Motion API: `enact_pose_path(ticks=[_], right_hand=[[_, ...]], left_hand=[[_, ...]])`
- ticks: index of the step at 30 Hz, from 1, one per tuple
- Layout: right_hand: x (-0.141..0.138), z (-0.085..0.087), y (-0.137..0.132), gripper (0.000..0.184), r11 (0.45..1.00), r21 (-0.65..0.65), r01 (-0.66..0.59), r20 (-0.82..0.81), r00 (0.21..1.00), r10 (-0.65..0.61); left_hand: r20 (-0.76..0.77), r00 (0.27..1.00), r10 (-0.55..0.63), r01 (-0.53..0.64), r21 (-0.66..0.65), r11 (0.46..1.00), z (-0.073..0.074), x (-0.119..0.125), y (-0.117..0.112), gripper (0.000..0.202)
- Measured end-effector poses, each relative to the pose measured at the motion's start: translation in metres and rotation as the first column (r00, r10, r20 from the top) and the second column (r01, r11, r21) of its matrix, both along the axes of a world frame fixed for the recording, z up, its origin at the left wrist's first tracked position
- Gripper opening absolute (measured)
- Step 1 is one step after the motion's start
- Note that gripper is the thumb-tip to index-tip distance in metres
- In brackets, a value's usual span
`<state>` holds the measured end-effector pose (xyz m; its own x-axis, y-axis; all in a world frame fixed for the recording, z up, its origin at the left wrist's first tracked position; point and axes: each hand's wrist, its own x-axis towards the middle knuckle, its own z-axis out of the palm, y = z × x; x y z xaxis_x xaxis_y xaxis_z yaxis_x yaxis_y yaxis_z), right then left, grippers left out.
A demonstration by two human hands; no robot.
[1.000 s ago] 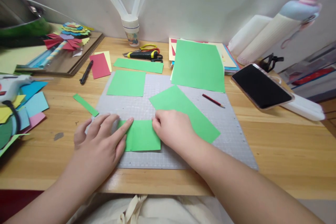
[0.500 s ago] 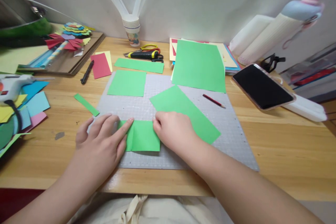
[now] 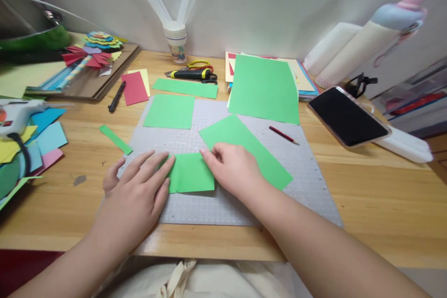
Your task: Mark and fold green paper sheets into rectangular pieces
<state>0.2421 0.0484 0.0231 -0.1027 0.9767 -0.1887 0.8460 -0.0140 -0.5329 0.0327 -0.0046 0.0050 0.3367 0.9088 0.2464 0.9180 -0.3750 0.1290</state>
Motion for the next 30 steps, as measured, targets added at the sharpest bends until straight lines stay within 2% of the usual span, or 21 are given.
enact_pose_path(ticks=[5,9,13,16,18,20,26,30], right_hand=[[-0.004,0.000,-0.001,0.037,1.000,0.009,-0.019,0.125,0.992,0.018],[-0.005,-0.001,-0.001,0.033,0.999,0.007,-0.037,0.160,0.987,0.035],[0.001,0.003,-0.003,0.036,0.999,-0.005,-0.050,0.149,0.988,0.050],[0.006,0.005,-0.007,0.042,0.986,-0.161,-0.041,-0.012,0.999,0.039],[0.009,0.006,-0.009,0.043,0.944,-0.328,-0.045,-0.135,0.991,0.001],[0.009,0.005,-0.011,0.039,0.909,-0.413,-0.059,-0.174,0.985,-0.015],[0.009,0.005,-0.012,0.037,0.926,-0.360,-0.109,-0.085,0.993,0.084],[0.015,0.005,-0.014,0.036,0.904,-0.405,-0.135,-0.045,0.991,0.128]], left_hand=[[-0.063,0.998,0.015,-0.014,0.025,1.000,-0.003,0.002,0.000,0.041],[-0.101,0.995,0.017,-0.014,0.029,0.999,-0.004,0.001,0.001,0.042],[-0.097,0.995,0.011,-0.010,0.019,1.000,-0.003,0.001,0.002,0.043],[-0.094,0.996,0.008,-0.007,0.020,1.000,-0.003,0.001,0.001,0.043],[-0.090,0.996,0.009,-0.007,0.025,1.000,-0.003,0.000,0.001,0.043],[-0.086,0.996,0.009,-0.007,0.024,1.000,-0.003,0.000,0.000,0.043],[-0.086,0.996,0.010,-0.009,0.012,1.000,-0.003,0.001,0.002,0.043],[-0.081,0.997,0.014,-0.014,0.005,1.000,-0.002,0.001,0.002,0.043]])
